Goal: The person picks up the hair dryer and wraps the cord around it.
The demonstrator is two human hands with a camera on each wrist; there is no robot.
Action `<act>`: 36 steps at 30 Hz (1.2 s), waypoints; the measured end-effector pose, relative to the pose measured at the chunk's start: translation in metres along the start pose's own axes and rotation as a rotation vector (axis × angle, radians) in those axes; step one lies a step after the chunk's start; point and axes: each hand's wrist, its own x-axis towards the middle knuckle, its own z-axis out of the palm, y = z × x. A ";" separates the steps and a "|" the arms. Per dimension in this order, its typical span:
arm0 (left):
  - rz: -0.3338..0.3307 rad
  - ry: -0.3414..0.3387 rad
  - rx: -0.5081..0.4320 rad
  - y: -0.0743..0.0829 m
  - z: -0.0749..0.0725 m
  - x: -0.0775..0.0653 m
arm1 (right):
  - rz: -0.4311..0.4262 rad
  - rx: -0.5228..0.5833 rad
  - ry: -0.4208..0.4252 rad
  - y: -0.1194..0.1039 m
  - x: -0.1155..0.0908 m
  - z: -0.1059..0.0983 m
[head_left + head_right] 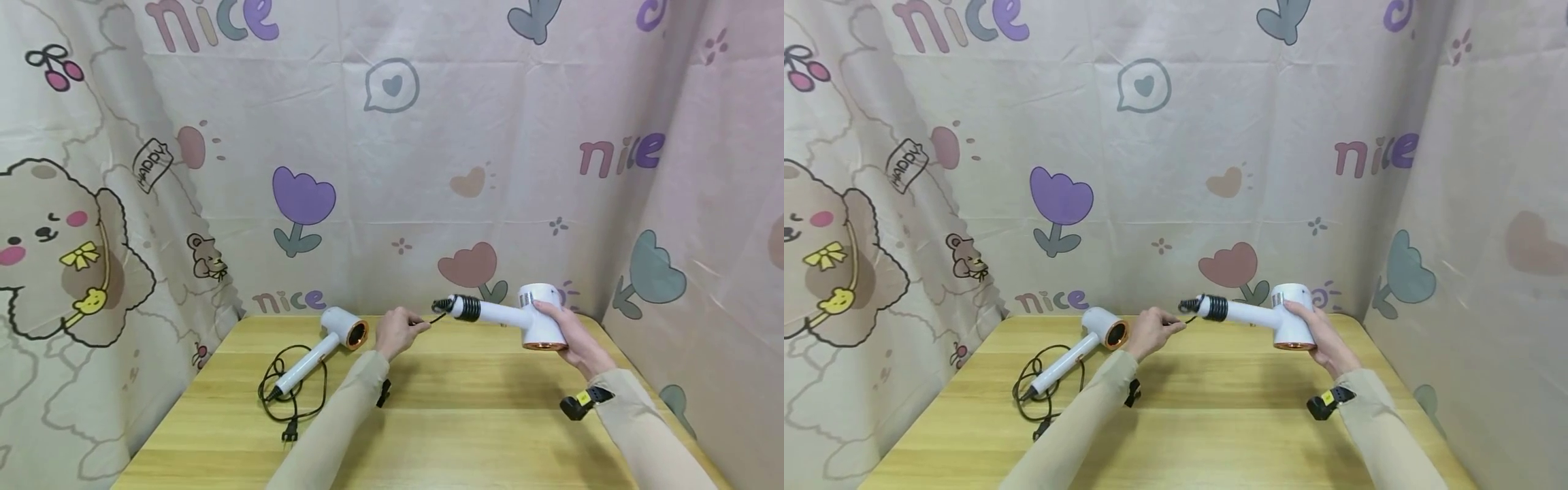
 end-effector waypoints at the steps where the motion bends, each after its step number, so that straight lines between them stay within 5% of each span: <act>1: 0.008 -0.018 0.002 0.001 0.000 -0.001 | 0.017 0.033 0.021 -0.002 0.000 0.001; 8: 0.092 -0.104 0.073 0.005 0.006 -0.010 | 0.094 0.134 0.230 -0.011 0.006 0.015; 13: 0.174 -0.153 0.097 0.016 0.009 -0.016 | 0.106 0.082 0.426 -0.009 0.010 0.025; 20: 0.318 -0.111 0.147 0.030 0.009 -0.021 | 0.037 -0.064 0.614 -0.001 0.018 0.032; 27: 0.418 -0.067 0.161 0.043 0.002 -0.021 | -0.007 -0.260 0.672 0.008 0.018 0.033; 36: 0.460 0.045 0.101 0.048 -0.018 -0.011 | -0.135 -0.464 0.597 0.011 0.014 0.024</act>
